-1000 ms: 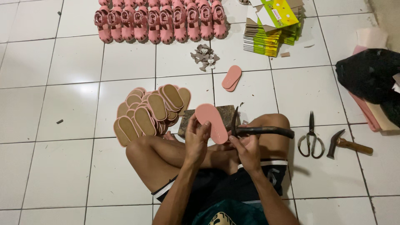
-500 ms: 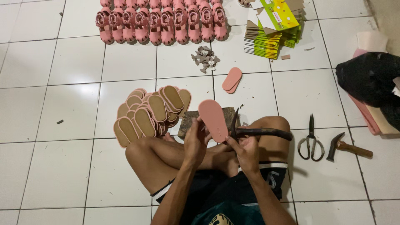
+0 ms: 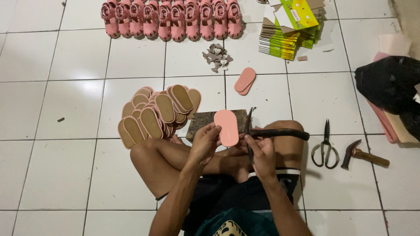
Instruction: The person sits on the floor and uses a curved blade to trim the edges of pink slipper soles. They place each sole on a small block, cut along the perimeter, and then set the finished sole aside. The person repeats this process for multiple soles.
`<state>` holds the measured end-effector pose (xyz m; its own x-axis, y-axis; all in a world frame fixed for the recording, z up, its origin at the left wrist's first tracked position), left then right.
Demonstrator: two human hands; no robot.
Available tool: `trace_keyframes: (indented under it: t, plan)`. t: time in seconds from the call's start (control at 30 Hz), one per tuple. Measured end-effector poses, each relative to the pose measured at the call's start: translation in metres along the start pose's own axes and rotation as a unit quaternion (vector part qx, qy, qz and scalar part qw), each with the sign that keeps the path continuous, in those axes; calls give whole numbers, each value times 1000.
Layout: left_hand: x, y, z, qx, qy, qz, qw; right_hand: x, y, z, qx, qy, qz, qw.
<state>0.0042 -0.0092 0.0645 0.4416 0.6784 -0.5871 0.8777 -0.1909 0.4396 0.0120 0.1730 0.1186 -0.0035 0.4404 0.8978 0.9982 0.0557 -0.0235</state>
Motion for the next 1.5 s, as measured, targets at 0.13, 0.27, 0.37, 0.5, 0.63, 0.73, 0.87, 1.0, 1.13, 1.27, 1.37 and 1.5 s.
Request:
trace_keyframes:
  t: [0.13,0.27,0.37,0.5,0.63,0.73,0.87,1.0,1.13,1.27,1.37,1.5]
  plan:
    - [3,0,0,19,13,-11,1000,-6,3,4,-13,5,-8,1000]
    - [-3,11,-13,-15,-27,16,999,-13,3,8,3,14,2,1000]
    - [-13,27,-29,-26,-78,-1,997,-16,1,12,-11,-1,-21,1000]
    - [-11,57,-53,-14,-146,-47,988,-17,-2,16,-41,-30,-39,998]
    - [-4,83,-76,-8,-242,-164,956,-17,-3,17,-28,-77,-29,996]
    - [-1,89,-82,-37,-277,-173,944,-21,-1,20,-35,-71,-46,996]
    - [-5,90,-83,-94,-318,-184,925,-24,3,23,-32,-80,-40,995]
    - [0,89,-78,-103,-333,-186,919,-22,7,21,-19,-67,-41,997]
    - [5,78,-53,-35,-292,-171,940,3,6,20,-26,-56,5,998]
    - [-17,54,9,-171,-465,-189,848,56,-24,31,-65,67,154,984]
    - [-40,34,53,-260,-550,-256,751,67,-76,44,-86,67,182,977]
    - [-45,8,89,-277,-467,-279,792,4,-159,63,-93,124,90,984]
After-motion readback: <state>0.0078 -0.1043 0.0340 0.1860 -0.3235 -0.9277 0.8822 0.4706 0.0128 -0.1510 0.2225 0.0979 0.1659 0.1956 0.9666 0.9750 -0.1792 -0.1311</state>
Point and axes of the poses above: each hand's wrist, its own y-axis away from the middle knuckle, its own z-axis out of the back of the hand, x = y × z, the point moved 5 cm from there along -y, towards the middle knuckle, and after that the axes turned 10 degrees about z, right-handed, at the moved point
